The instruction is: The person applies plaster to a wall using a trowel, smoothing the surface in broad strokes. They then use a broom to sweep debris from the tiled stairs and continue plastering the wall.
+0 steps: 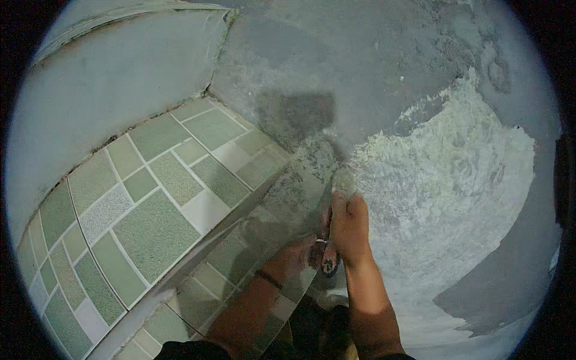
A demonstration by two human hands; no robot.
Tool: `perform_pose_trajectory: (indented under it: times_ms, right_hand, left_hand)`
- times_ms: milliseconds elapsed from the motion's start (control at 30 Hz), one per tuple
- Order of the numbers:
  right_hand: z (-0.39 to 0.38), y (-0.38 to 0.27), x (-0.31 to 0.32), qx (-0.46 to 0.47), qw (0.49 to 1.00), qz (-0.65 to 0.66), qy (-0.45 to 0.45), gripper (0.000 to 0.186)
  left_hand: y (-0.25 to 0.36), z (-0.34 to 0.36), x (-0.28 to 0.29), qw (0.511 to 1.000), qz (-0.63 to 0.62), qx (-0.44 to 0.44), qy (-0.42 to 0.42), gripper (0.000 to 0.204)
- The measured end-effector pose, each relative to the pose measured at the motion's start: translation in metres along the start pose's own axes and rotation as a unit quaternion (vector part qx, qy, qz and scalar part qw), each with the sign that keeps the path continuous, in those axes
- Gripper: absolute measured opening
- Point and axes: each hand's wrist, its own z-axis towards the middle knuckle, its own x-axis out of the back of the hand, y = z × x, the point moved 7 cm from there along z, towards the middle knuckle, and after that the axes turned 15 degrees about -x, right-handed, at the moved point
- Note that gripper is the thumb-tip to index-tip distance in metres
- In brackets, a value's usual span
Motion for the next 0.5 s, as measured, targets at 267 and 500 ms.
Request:
perform_pose_trajectory:
  times_ms: [267,500]
  right_hand:
    - [0.0,0.006,-0.006,-0.117,0.992,0.044,-0.031,0.02]
    - [-0.011,0.004,0.0,0.023,0.999,0.028,-0.014,0.022]
  left_hand:
    - [0.005,0.001,0.005,1.0,0.01,-0.018,0.0,0.029]
    - [0.018,-0.007,-0.003,0.966,0.208,-0.148,-0.035,0.03]
